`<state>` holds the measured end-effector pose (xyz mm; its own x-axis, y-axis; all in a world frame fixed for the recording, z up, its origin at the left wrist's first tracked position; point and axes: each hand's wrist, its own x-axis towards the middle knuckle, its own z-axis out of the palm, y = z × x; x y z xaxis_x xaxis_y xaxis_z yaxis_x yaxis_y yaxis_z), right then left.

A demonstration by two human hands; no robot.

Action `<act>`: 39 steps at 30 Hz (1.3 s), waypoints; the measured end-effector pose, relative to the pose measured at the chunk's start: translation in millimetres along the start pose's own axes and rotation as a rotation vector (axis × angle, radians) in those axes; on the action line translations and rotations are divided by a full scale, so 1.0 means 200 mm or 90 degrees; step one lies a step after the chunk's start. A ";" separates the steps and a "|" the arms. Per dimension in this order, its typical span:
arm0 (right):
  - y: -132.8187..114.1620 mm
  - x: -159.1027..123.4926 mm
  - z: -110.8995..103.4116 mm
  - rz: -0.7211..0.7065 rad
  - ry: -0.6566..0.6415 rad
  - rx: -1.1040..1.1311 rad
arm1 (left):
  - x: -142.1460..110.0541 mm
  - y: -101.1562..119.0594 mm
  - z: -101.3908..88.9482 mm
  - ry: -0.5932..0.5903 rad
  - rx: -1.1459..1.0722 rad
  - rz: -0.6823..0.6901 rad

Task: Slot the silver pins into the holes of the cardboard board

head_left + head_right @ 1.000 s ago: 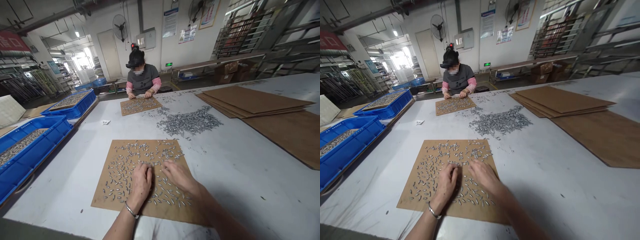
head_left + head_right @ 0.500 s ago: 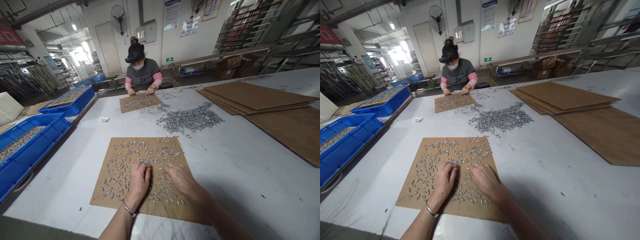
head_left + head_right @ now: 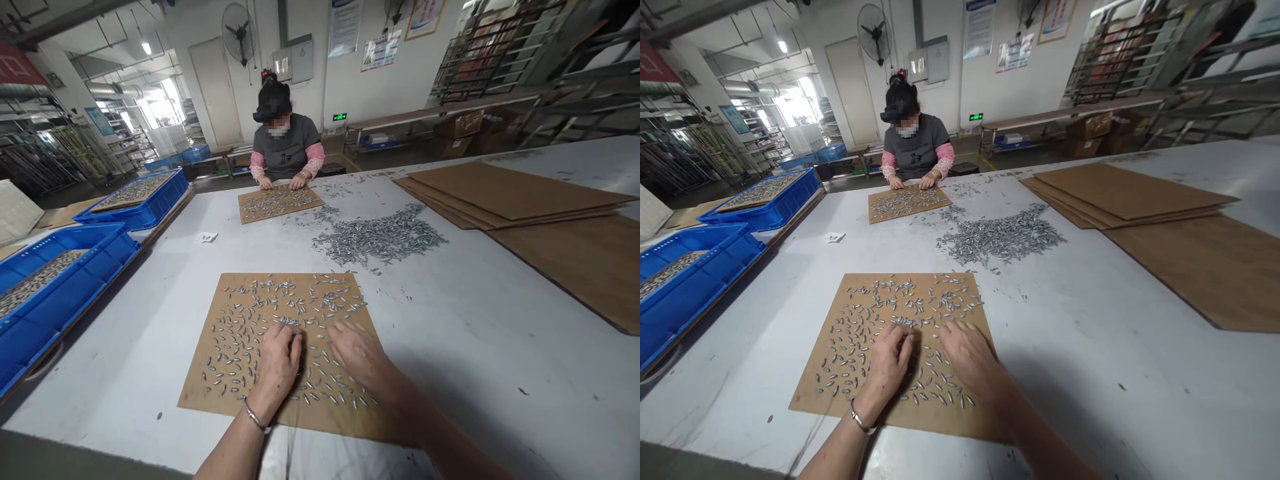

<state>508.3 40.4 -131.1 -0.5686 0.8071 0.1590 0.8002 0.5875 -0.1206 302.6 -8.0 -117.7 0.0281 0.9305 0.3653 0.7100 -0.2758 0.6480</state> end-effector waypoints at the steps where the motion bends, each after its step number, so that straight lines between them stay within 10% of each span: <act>1: -0.01 -0.01 0.01 -0.003 0.002 -0.016 | 0.00 0.00 0.00 -0.001 0.000 0.001; 19: -0.08 0.04 -0.05 0.027 -0.126 0.009 | 0.00 0.01 0.00 -0.004 0.003 0.002; 29: 0.10 -0.08 -0.08 0.075 0.059 0.141 | -0.01 0.00 0.00 -0.003 0.000 0.024; 39: 0.07 -0.20 -0.08 0.083 0.058 0.108 | 0.00 0.01 0.00 -0.020 0.001 0.023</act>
<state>545.3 14.5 -123.2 -0.4371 0.8725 0.2183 0.8175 0.4866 -0.3082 304.7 -9.3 -115.9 0.0764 0.9269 0.3674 0.7097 -0.3093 0.6330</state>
